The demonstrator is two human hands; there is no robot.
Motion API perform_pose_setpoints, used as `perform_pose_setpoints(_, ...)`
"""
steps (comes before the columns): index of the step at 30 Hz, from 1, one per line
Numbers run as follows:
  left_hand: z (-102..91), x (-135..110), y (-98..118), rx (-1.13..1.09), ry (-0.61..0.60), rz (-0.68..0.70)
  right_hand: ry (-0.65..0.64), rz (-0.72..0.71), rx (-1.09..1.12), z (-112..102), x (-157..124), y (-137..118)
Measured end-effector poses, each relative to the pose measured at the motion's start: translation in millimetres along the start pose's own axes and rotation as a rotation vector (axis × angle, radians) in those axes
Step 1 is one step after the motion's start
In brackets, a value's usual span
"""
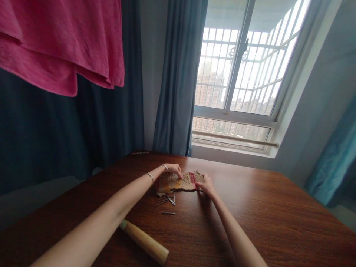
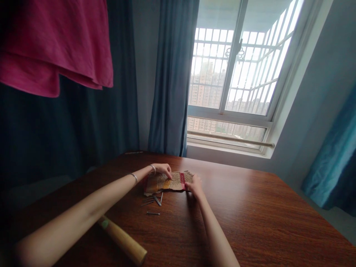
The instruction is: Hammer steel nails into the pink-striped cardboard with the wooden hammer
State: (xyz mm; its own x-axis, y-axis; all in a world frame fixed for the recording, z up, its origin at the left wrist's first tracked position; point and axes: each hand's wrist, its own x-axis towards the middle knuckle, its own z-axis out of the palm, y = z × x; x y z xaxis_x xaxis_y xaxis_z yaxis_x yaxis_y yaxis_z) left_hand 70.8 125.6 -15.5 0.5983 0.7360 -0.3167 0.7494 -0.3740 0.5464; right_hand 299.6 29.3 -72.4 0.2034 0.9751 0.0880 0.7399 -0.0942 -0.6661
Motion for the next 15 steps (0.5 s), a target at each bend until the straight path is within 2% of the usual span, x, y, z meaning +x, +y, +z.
perform_pose_setpoints(8, -7.5, -5, 18, -0.095, -0.059, 0.006, 0.059, 0.013, 0.271, -1, 1, 7)
perform_pose_setpoints(11, -13.7, -5, 34, -0.133, -0.078, 0.015, 0.063, 0.027, 0.425, -15, 0, 15)
perform_pose_setpoints(15, -10.1, 0, 64, -0.271, -0.151, 0.063, -0.016, 0.047, 0.627, -52, -10, 34)
